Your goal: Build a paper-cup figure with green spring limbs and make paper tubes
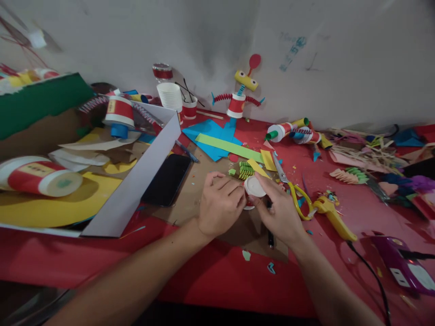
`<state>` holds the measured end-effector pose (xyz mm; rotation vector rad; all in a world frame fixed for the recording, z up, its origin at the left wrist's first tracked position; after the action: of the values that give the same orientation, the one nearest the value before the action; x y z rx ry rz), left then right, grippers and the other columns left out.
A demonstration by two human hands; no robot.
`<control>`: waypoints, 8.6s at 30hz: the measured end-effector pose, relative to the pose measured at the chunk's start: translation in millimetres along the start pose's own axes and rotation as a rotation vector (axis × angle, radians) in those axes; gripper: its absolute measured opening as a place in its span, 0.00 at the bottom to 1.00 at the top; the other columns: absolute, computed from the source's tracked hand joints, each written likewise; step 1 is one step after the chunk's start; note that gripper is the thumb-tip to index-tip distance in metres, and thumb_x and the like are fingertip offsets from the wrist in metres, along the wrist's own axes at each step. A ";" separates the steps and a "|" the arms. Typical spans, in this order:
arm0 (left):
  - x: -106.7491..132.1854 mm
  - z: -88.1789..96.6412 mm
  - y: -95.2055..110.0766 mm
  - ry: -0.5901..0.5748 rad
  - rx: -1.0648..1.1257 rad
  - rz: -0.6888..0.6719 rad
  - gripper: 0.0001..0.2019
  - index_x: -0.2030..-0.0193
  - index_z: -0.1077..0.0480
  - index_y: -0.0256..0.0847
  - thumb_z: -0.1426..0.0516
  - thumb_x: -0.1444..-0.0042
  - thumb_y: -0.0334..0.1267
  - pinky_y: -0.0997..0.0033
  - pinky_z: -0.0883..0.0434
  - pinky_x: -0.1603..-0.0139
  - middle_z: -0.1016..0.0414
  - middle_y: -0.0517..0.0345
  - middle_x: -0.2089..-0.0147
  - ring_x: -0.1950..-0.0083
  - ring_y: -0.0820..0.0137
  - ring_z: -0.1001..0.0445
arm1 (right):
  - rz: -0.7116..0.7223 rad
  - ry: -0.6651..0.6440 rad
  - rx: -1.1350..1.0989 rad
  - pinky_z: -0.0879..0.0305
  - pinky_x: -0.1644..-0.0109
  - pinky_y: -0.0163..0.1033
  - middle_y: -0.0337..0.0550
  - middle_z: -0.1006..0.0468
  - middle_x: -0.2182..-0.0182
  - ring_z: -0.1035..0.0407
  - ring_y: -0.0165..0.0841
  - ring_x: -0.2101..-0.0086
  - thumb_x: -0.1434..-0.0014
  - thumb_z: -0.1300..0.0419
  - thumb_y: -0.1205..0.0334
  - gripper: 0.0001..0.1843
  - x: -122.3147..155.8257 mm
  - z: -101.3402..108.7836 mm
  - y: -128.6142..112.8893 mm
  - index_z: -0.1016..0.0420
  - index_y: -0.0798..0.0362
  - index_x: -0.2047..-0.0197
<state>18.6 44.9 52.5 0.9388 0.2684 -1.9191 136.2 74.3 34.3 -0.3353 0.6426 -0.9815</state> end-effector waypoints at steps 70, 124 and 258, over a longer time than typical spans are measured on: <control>10.7 0.2 -111.9 0.060 0.474 0.760 0.10 0.64 0.28 0.39 0.50 0.42 0.36 0.69 0.32 0.61 0.25 0.55 0.68 0.65 0.68 0.27 | -0.263 0.849 -0.827 0.45 0.76 0.34 0.32 0.41 0.86 0.44 0.25 0.82 0.39 0.44 0.59 0.22 20.8 74.7 56.5 0.40 0.51 0.84; 5.3 -21.8 -90.7 0.131 1.013 1.117 0.07 0.68 0.27 0.37 0.41 0.56 0.32 0.72 0.34 0.60 0.26 0.59 0.67 0.68 0.75 0.31 | -0.200 -0.100 0.435 0.54 0.43 0.67 0.45 0.23 0.49 0.41 0.55 0.42 0.38 0.48 0.61 0.15 -1.5 -3.2 63.2 0.21 0.44 0.55; 5.2 -66.6 -9.8 -0.115 1.715 1.218 0.07 0.67 0.22 0.34 0.34 0.55 0.30 0.70 0.28 0.57 0.20 0.50 0.64 0.65 0.71 0.23 | -0.068 0.220 -0.370 0.35 0.58 0.37 0.43 0.27 0.64 0.31 0.34 0.61 0.42 0.40 0.60 0.07 -4.2 30.6 28.1 0.26 0.52 0.70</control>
<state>42.4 82.3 1.5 1.3993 -1.8441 -0.6329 172.6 92.0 44.3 -0.5835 1.0229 -0.9697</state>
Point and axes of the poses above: each hand's wrist, its own x-axis away from the middle knuckle, its own z-axis out of the back of the hand, y = z × x, the point moved 8 cm from there along -x, towards the middle knuckle
